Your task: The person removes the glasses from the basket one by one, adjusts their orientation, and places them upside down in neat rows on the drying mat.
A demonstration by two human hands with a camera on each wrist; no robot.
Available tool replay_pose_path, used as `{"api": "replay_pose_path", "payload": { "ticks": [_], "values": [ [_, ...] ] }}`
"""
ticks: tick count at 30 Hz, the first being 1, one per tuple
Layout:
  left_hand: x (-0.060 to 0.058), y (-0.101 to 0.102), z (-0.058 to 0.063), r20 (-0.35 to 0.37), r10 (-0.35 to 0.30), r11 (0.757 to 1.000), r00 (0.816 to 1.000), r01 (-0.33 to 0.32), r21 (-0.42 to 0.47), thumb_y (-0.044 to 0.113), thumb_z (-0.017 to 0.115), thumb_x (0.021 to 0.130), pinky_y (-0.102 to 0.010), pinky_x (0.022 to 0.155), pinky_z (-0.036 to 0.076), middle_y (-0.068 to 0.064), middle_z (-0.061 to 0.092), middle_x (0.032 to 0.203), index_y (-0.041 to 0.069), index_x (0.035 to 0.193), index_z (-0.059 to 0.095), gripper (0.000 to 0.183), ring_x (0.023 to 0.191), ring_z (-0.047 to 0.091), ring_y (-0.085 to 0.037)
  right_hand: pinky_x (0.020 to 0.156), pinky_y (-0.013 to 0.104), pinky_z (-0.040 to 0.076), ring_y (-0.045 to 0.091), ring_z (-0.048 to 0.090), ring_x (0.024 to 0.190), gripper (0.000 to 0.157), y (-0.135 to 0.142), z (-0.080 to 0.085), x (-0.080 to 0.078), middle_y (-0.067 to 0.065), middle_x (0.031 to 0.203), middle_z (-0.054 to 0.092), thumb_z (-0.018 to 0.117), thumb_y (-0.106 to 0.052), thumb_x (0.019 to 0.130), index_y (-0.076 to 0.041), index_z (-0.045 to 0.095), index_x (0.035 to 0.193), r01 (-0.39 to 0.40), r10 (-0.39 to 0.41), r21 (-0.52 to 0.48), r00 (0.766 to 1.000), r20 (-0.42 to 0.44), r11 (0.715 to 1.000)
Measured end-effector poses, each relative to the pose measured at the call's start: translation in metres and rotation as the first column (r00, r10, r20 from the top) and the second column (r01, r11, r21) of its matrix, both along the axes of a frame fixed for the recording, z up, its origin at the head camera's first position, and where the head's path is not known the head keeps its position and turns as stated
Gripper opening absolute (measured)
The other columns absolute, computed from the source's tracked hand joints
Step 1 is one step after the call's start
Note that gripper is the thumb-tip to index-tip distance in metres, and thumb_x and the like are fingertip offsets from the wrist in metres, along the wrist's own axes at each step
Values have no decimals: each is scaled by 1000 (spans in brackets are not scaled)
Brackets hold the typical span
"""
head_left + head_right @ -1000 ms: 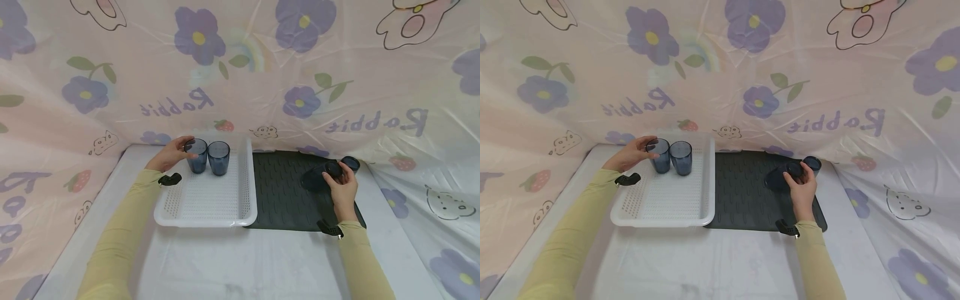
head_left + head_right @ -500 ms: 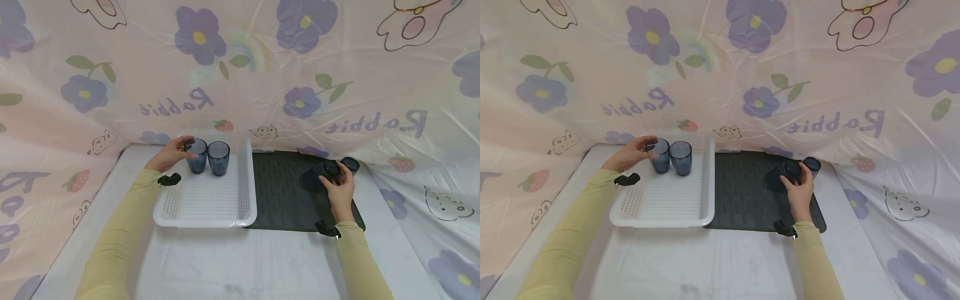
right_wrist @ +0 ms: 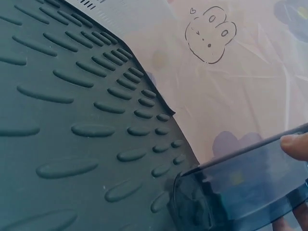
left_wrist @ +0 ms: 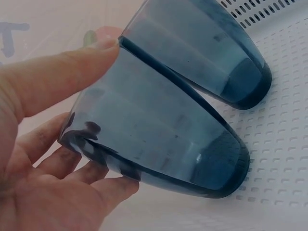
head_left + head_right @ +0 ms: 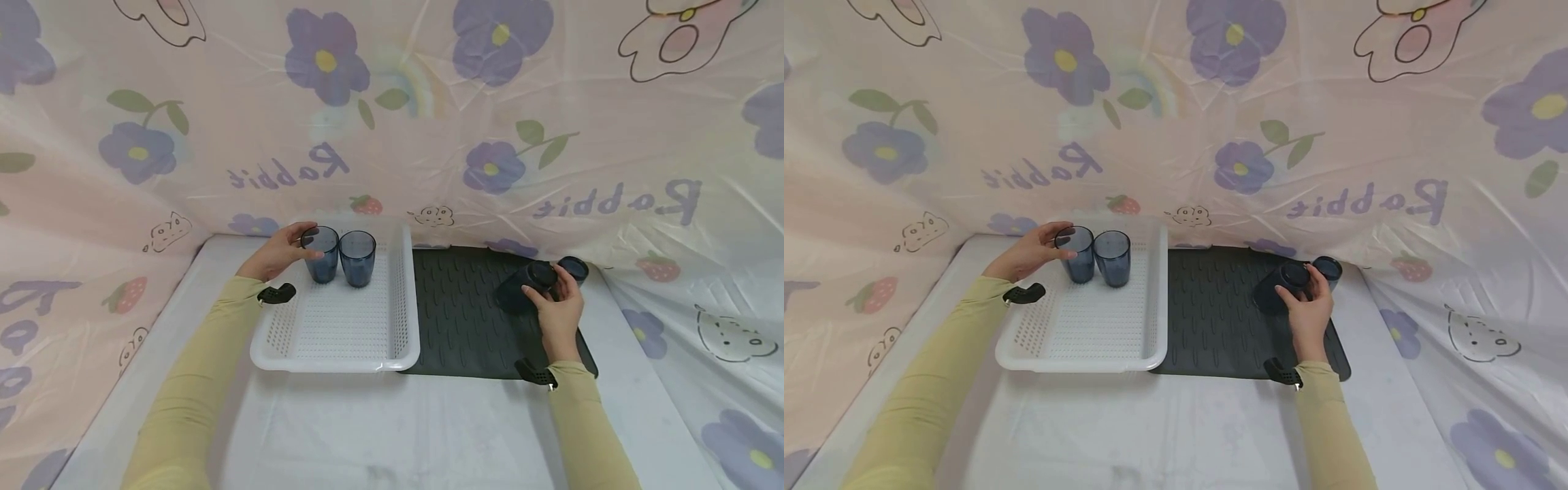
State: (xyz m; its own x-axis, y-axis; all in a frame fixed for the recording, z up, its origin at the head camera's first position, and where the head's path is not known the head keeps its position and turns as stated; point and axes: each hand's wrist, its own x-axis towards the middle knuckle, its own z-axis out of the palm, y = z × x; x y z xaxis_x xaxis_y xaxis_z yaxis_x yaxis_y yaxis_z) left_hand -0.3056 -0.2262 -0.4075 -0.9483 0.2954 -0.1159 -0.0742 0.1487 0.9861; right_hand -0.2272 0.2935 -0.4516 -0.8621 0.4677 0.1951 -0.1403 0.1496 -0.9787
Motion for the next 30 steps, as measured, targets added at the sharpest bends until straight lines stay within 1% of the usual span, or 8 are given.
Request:
{"api": "replay_pose_path", "payload": {
  "ticks": [6, 8, 12, 17, 20, 22, 25, 30],
  "values": [
    [1, 1, 1, -23, -16, 1000, 1000, 16, -9, 1, 71, 85, -47, 112, 27, -14, 22, 154, 6, 151, 23, 81, 143, 17, -27, 108, 39, 36, 17, 44, 121, 73, -6, 0, 0, 5, 137, 48, 77, 4, 78, -18, 47, 141, -13, 12, 72, 1000, 16, 997],
    [1, 2, 1, -24, -5, 1000, 1000, 5, -14, 1, 72, 85, -47, 111, 28, -13, 23, 153, 7, 150, 25, 81, 142, 18, -27, 107, 37, 37, 17, 46, 120, 72, -7, 0, 0, 6, 136, 49, 77, 2, 78, -17, 46, 141, -4, 2, 88, 1000, 26, 996],
    [2, 3, 3, -10, 24, 999, 1000, -24, -35, 3, 74, 83, -48, 111, 29, -10, 27, 152, 10, 150, 28, 81, 142, 19, -29, 107, 33, 37, 19, 47, 121, 70, -9, -2, 0, 8, 135, 48, 77, -1, 80, -17, 46, 140, 3, -6, 78, 999, 44, 997],
    [11, 7, 15, 6, 44, 998, 999, -44, -53, 1, 75, 82, -51, 109, 30, -12, 28, 151, 11, 148, 33, 78, 141, 19, -32, 108, 31, 35, 21, 45, 125, 70, -9, -4, -1, 9, 136, 46, 76, -4, 81, -15, 43, 141, -11, 7, 64, 999, 53, 998],
    [16, 11, 24, 17, 46, 997, 999, -45, -68, 0, 75, 82, -53, 107, 33, -16, 28, 151, 6, 148, 31, 80, 139, 22, -35, 109, 31, 33, 22, 43, 128, 71, -9, -4, -3, 9, 138, 44, 76, -4, 81, -14, 41, 143, -7, 2, 72, 997, 76, 997],
    [18, 13, 27, 21, 51, 996, 998, -49, -75, -1, 75, 81, -53, 105, 34, -18, 28, 150, 4, 148, 29, 81, 138, 24, -36, 110, 31, 32, 22, 42, 129, 72, -9, -4, -3, 10, 139, 43, 76, -4, 82, -14, 39, 143, -6, -1, 80, 996, 92, 997],
    [18, 13, 24, 30, 74, 994, 997, -72, -86, 2, 77, 80, -52, 104, 36, -18, 29, 149, 4, 148, 30, 82, 136, 28, -36, 110, 31, 32, 22, 41, 130, 72, -9, -3, -3, 10, 140, 42, 75, -2, 82, -14, 39, 143, -10, 1, 85, 995, 104, 996],
    [17, 11, 12, 19, 104, 987, 994, -100, -124, 10, 82, 77, -52, 103, 39, -17, 30, 149, 8, 145, 36, 82, 133, 33, -35, 111, 33, 31, 22, 40, 130, 72, -9, -4, -1, 9, 140, 42, 74, -2, 82, -15, 39, 144, -20, 11, 87, 994, 108, 996]
  ]
}}
